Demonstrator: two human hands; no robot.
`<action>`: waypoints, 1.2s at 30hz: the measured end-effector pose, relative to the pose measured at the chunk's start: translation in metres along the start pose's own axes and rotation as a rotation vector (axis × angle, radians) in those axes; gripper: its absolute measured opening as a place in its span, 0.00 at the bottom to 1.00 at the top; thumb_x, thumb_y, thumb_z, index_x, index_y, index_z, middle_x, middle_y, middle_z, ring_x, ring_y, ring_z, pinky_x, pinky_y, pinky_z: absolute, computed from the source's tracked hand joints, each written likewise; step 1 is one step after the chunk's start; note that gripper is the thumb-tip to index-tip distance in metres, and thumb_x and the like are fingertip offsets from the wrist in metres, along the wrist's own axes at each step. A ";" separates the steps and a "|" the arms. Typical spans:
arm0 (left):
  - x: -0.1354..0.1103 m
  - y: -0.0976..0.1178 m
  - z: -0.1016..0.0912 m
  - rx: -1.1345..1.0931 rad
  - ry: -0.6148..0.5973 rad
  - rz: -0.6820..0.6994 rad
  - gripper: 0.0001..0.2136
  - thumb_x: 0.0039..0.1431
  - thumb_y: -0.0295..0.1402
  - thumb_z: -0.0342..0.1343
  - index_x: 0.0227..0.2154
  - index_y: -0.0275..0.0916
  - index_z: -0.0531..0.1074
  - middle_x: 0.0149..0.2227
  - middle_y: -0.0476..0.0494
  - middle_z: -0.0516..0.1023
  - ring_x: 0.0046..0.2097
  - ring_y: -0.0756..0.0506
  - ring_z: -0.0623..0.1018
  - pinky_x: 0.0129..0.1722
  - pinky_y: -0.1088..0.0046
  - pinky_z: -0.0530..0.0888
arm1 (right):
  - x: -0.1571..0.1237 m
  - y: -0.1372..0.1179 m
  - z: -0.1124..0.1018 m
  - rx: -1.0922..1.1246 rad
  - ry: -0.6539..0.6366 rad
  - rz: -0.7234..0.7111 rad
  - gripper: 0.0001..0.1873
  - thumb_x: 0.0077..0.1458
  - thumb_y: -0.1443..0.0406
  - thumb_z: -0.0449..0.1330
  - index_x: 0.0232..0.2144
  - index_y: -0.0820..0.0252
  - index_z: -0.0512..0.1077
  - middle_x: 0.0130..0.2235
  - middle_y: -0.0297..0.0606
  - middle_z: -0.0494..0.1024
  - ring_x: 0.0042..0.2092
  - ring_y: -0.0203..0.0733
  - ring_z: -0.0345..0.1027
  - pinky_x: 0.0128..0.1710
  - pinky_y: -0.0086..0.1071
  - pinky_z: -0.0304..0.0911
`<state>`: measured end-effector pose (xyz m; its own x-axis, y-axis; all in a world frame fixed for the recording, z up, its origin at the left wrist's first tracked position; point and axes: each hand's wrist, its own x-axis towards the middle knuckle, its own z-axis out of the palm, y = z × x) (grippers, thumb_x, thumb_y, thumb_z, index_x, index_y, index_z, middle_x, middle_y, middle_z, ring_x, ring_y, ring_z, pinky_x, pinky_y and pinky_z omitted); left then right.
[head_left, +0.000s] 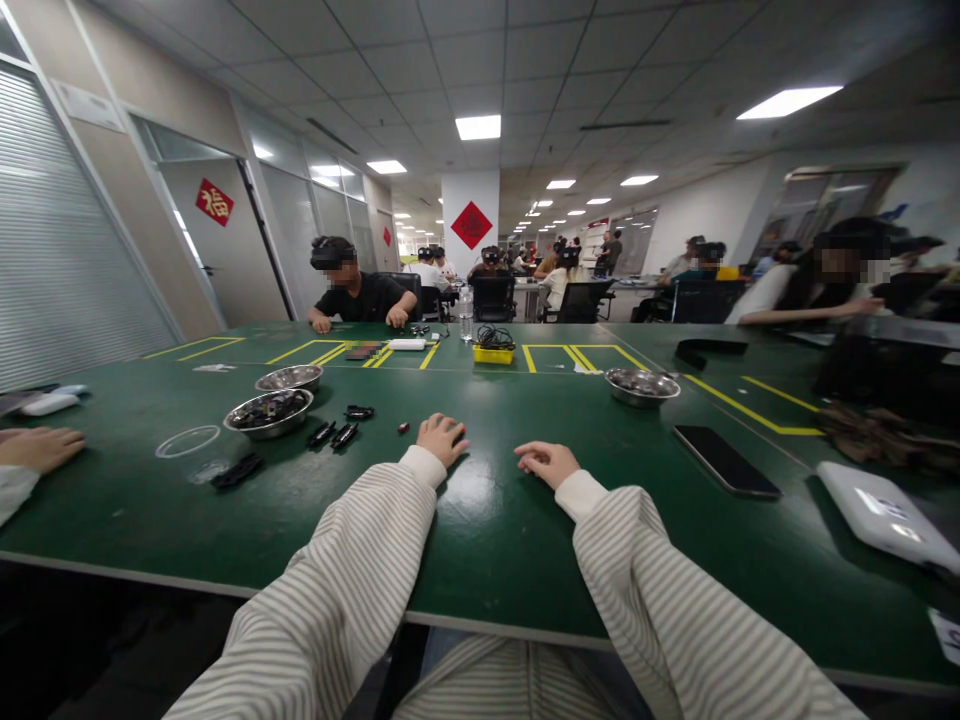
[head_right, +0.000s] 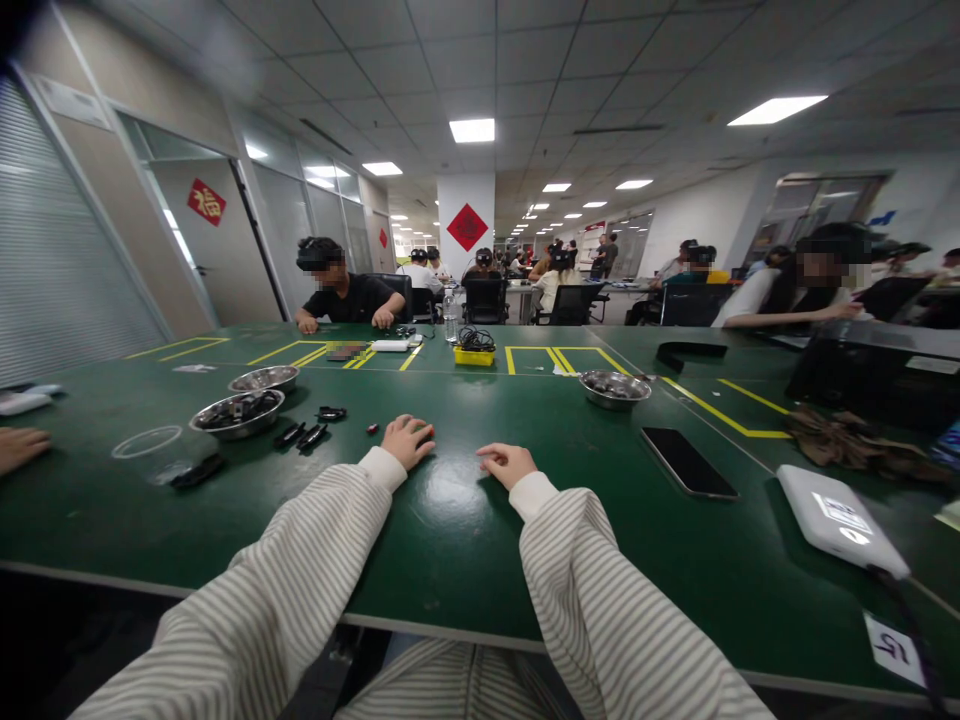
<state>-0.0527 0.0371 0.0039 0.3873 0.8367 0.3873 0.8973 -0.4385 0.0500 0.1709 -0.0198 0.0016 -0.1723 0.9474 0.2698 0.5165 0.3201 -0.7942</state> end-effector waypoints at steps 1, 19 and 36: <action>-0.003 0.015 0.002 -0.037 0.004 0.075 0.15 0.49 0.43 0.44 0.40 0.47 0.63 0.44 0.47 0.63 0.48 0.41 0.54 0.44 0.62 0.54 | 0.001 0.001 -0.001 -0.039 0.044 -0.010 0.13 0.40 0.67 0.51 0.31 0.63 0.70 0.26 0.37 0.74 0.26 0.34 0.65 0.29 0.29 0.62; 0.000 -0.026 -0.019 0.185 -0.013 -0.484 0.18 0.49 0.33 0.46 0.45 0.36 0.59 0.48 0.34 0.56 0.49 0.36 0.54 0.41 0.59 0.58 | 0.001 0.011 -0.004 -0.360 0.031 -0.116 0.11 0.37 0.66 0.56 0.29 0.61 0.71 0.25 0.36 0.72 0.23 0.32 0.61 0.26 0.27 0.58; -0.011 0.051 0.000 -0.310 -0.061 0.239 0.13 0.48 0.29 0.47 0.39 0.39 0.64 0.33 0.46 0.66 0.36 0.50 0.67 0.38 0.74 0.64 | -0.001 0.003 -0.001 -0.234 0.007 -0.180 0.11 0.37 0.69 0.53 0.28 0.61 0.70 0.26 0.35 0.72 0.25 0.31 0.63 0.25 0.25 0.60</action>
<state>-0.0116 0.0052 0.0021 0.5973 0.7131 0.3670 0.6778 -0.6935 0.2442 0.1731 -0.0199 -0.0003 -0.2738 0.8749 0.3995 0.6579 0.4733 -0.5858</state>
